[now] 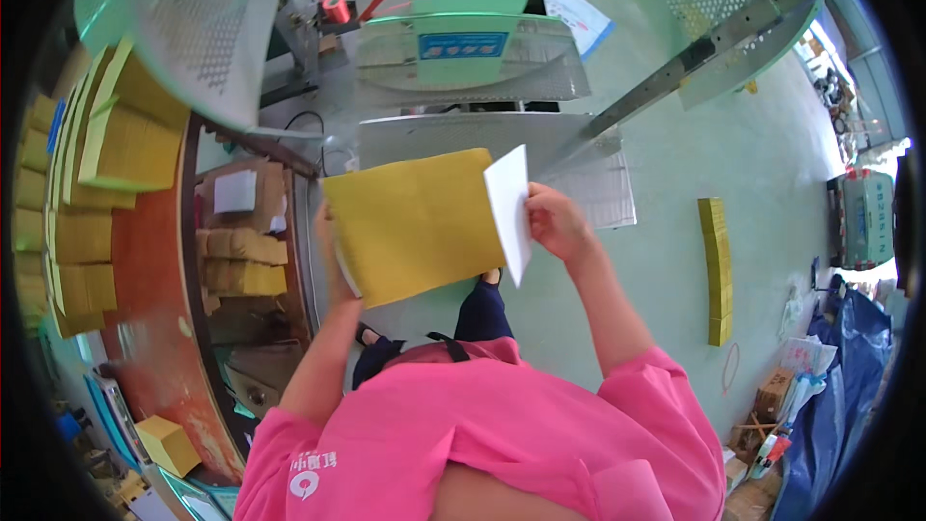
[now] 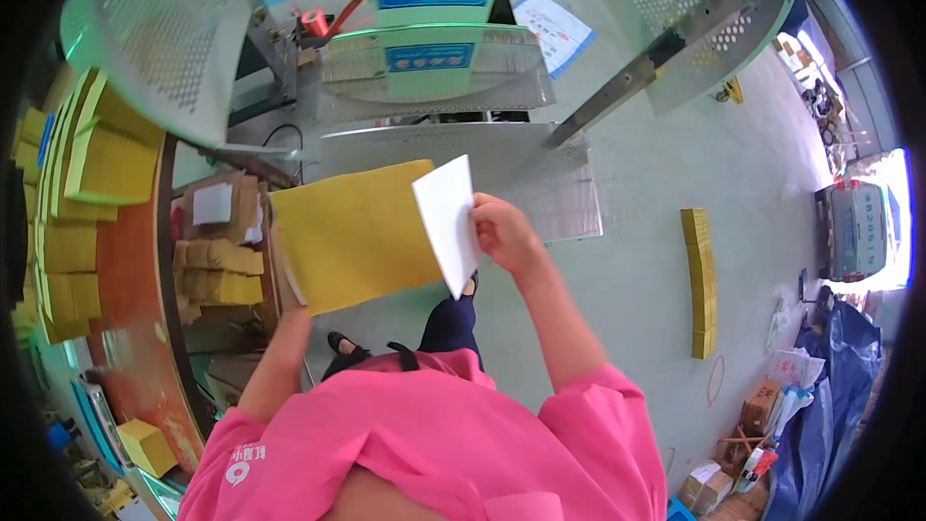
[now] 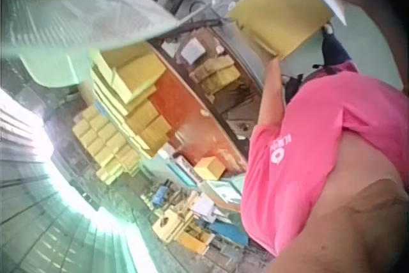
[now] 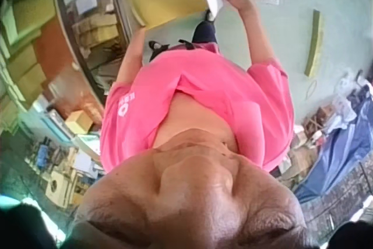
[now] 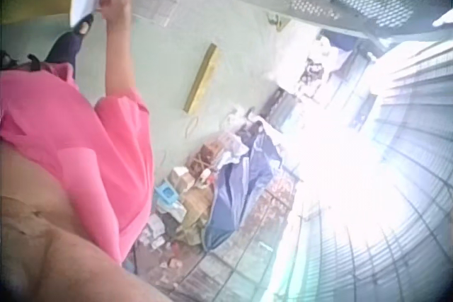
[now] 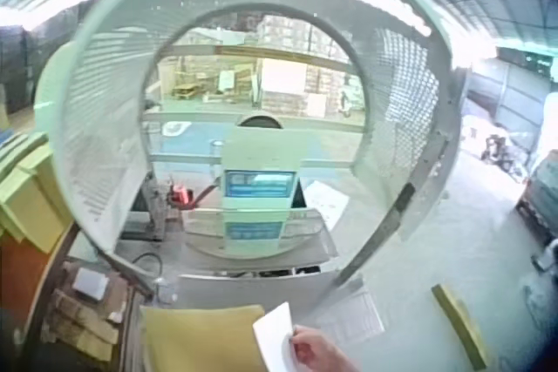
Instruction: Weighing stacks of paper, aligning them, and using a strapping machine to bundle them with plastic ribbon.
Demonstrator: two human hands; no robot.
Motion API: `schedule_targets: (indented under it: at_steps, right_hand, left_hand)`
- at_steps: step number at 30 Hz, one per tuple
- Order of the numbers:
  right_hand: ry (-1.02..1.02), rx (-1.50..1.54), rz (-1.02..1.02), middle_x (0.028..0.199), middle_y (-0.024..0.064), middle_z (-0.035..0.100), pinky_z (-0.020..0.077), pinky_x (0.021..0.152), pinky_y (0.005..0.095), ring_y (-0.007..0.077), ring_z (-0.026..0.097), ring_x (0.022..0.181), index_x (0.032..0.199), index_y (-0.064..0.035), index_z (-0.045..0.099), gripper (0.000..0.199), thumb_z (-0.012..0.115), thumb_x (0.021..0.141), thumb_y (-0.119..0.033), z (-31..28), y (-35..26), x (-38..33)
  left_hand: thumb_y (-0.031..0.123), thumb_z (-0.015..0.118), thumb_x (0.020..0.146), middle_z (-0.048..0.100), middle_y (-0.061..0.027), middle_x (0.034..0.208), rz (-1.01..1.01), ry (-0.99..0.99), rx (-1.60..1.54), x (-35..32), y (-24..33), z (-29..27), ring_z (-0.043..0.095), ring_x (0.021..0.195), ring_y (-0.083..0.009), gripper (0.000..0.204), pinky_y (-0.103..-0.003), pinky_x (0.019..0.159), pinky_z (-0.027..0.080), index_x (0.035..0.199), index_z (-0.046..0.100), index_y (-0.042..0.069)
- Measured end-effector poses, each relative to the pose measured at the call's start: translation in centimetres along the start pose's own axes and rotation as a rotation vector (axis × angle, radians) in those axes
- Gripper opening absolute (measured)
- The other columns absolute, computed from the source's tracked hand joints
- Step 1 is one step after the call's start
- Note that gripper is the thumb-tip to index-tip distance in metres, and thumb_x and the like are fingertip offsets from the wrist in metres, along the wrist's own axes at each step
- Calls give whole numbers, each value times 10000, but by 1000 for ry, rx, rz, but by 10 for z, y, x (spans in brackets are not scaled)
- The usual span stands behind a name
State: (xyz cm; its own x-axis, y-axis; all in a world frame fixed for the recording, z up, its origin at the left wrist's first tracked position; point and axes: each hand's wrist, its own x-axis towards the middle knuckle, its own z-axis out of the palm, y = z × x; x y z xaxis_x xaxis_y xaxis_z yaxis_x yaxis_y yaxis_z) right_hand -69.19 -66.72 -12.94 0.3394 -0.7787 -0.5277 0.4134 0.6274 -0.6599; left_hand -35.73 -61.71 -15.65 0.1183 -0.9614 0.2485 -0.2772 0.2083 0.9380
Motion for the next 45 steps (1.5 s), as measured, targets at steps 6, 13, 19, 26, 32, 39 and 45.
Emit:
schedule_targets:
  at_steps: [6, 13, 19, 26, 32, 39, 45]
  right_hand:
    - [112, 8, 41, 880, 37, 628, 490, 754, 296, 141, 606, 787, 1001, -18, 599, 224, 496, 805, -56, -131, -81, 20]
    - [-84, 233, 198, 980, 70, 634, 493, 814, 314, 165, 614, 872, 1028, 11, 577, 220, 484, 836, -42, -172, -75, 50]
    - [55, 56, 129, 999, 116, 653, 530, 760, 294, 184, 645, 897, 1187, 25, 563, 368, 471, 832, -9, -191, -42, 58]
    - [364, -407, -123, 1106, 157, 642, 494, 871, 307, 210, 626, 953, 1272, 32, 536, 469, 448, 812, 30, -151, -35, 50]
    - [498, -544, -300, 1152, 105, 643, 484, 888, 292, 225, 641, 992, 1201, -84, 622, 428, 487, 811, 28, -124, -37, 45]
    - [459, -705, -405, 1083, 90, 667, 492, 836, 295, 184, 631, 968, 1029, -54, 706, 245, 523, 869, -33, -139, -31, 44]
    - [329, -329, -124, 1105, 54, 641, 445, 866, 264, 126, 566, 1000, 1182, 8, 631, 410, 438, 1019, -315, -111, -66, 18]
  left_hand:
    - [381, 491, 997, 517, -56, 1248, -359, 104, -767, 34, -50, 162, 517, 1149, -167, 464, -316, 947, 469, 1342, 441, 75]
    - [382, 452, 1016, 547, -75, 1248, -667, 179, -942, 21, -93, 160, 554, 1117, -198, 469, -352, 948, 478, 1340, 462, 42]
    - [463, 324, 1036, 609, -78, 1176, -795, 23, -344, 44, -14, 144, 602, 1038, -191, 544, -361, 889, 494, 1278, 528, 20]
    - [523, 314, 1021, 590, -98, 1224, -774, -41, -736, 47, 4, 142, 589, 1082, -195, 602, -345, 917, 475, 1313, 500, 31]
    - [536, 342, 1010, 573, -82, 1248, -801, -2, -648, 47, 8, 145, 576, 1100, -195, 612, -336, 914, 478, 1346, 469, 41]
    - [536, 352, 1006, 552, -88, 1293, -860, -52, -714, 46, 3, 140, 554, 1156, -215, 616, -356, 964, 454, 1367, 450, 47]
    - [517, 340, 1013, 525, -108, 1336, -846, -65, -658, 47, 2, 133, 527, 1207, -233, 618, -372, 1002, 429, 1382, 426, 29]
